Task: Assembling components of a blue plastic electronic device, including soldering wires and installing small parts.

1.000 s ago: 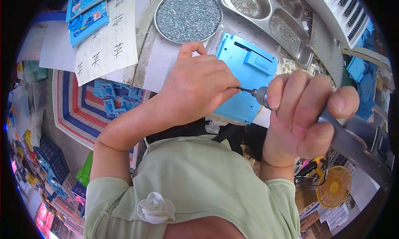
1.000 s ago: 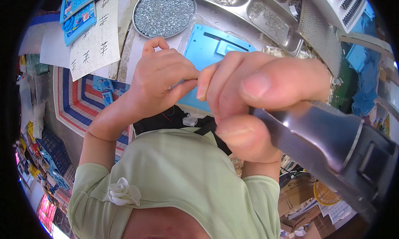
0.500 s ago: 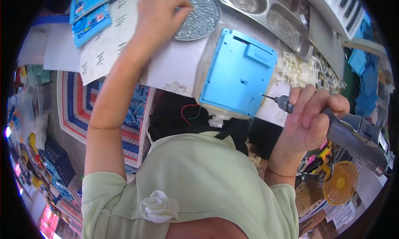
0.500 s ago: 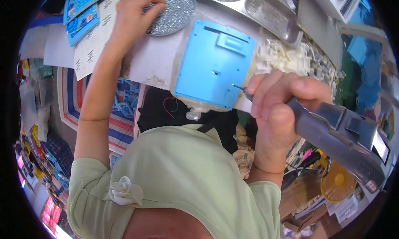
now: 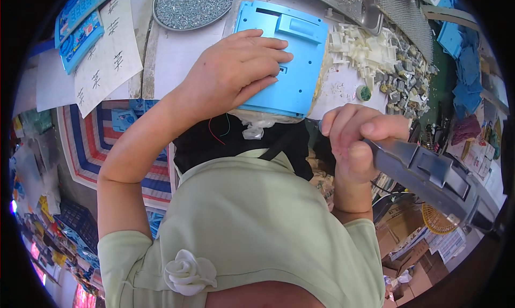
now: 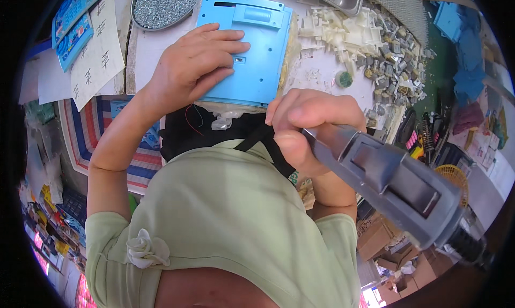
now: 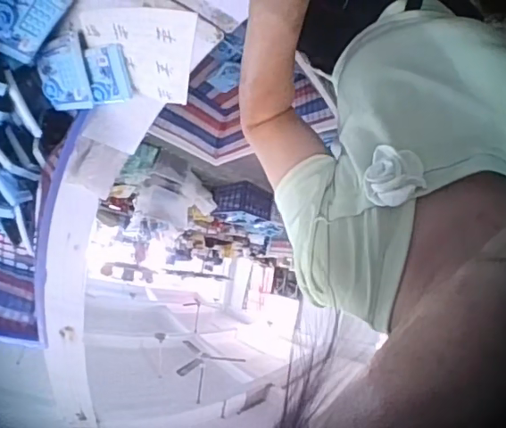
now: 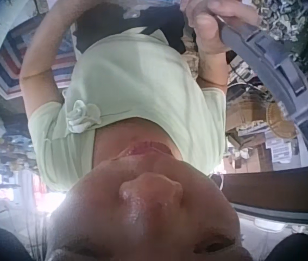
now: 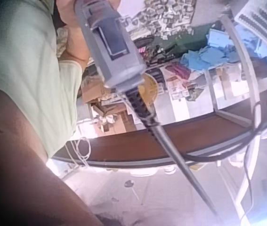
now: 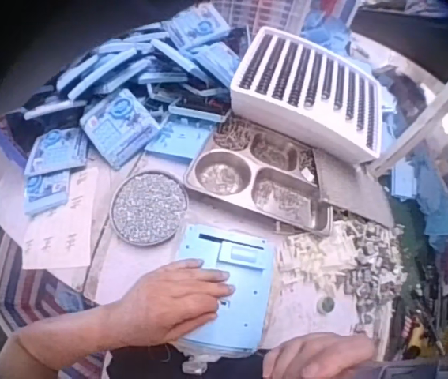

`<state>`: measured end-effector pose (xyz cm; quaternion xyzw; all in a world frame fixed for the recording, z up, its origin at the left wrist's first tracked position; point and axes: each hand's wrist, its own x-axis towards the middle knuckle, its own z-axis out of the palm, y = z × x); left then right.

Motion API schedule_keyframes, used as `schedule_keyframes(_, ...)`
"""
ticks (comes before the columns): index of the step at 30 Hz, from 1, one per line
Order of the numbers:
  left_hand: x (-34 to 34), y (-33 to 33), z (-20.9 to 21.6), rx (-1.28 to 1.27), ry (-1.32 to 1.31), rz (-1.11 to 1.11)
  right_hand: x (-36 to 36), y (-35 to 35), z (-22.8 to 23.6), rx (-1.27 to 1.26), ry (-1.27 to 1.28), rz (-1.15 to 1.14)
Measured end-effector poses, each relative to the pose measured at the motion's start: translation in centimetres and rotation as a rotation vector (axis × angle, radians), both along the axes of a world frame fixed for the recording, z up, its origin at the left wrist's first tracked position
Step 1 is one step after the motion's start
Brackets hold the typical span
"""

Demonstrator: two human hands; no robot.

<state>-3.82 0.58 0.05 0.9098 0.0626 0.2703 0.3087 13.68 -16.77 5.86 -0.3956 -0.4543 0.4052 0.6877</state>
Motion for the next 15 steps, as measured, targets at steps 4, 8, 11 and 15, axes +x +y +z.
schedule_keyframes(4, -0.1, 0.0, 0.0, -0.001, 0.008, -0.003, -0.3, 0.3, -1.3, 0.077, -0.117, 0.011)
schedule_keyframes(8, -0.1, -0.1, -0.2, -0.010, 0.003, 0.006, -0.4, 0.9, -1.2, 0.136, -0.254, 0.048)
schedule_keyframes(11, 0.0, 0.0, -0.4, -0.004, -0.004, 0.009, 0.4, 2.1, 0.0, 0.177, -0.181, 0.116)
schedule_keyframes(15, -0.1, -0.1, -0.4, -0.046, -0.002, 0.015, -0.2, 4.2, 0.7, 0.109, -0.073, 0.027)
